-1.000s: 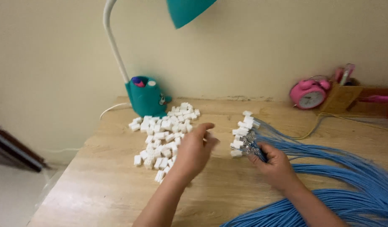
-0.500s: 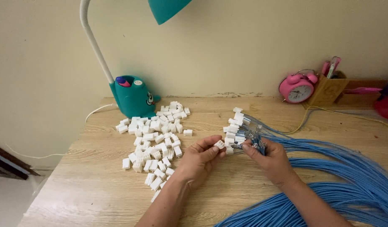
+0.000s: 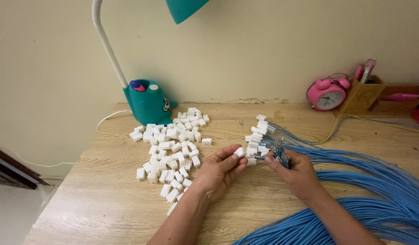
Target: Attaching and crimping white plastic connectors onto the ends of a bundle of blue electrical wires at a desk.
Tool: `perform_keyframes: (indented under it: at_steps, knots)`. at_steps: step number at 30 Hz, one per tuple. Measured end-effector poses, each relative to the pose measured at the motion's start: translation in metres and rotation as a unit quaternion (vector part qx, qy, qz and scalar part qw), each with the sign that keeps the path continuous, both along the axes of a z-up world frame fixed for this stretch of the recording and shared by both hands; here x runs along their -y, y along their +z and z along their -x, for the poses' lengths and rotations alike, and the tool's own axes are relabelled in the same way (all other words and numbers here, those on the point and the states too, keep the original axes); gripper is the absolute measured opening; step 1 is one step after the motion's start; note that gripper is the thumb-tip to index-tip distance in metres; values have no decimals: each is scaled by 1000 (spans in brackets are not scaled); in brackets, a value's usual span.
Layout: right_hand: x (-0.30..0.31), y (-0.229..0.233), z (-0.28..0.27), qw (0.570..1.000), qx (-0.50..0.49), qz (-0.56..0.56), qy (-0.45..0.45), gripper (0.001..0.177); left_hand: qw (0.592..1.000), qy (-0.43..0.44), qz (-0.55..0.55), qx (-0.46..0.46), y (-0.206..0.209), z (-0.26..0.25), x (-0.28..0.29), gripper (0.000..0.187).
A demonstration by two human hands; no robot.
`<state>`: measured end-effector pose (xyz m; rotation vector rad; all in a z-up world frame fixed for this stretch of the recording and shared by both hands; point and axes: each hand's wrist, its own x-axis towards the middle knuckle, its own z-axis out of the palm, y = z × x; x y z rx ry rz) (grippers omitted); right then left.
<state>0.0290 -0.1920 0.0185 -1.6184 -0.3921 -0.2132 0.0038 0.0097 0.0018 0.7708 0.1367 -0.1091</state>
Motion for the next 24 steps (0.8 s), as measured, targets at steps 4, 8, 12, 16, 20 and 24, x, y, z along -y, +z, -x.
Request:
perform_keyframes:
  at_steps: [4,8,12,16,20,24]
  knots:
    - [-2,-1,1,1000,0,-2,-4,10,1000,-9,15,-9,1,0,-1,33]
    - [-3,-1,1,1000,8,5,-11,9,1000,-15,12,-9,-3,-2,-2,33]
    - [-2,-6,-1,1000,4,1,-9,10,999,-37,10,-9,-7,-3,-2,31]
    - [-3,-10,-1,1000,15,-20,-5,15,999,-46,-5,-20,2,1,-1,32]
    - [7,-13,-6,997,-31,68,12,10,995,-47,29,-78,18,5,-1,31]
    - [5,-9,-2,996,-5,84,32,12,996,-52,18,-69,7,2,-1,31]
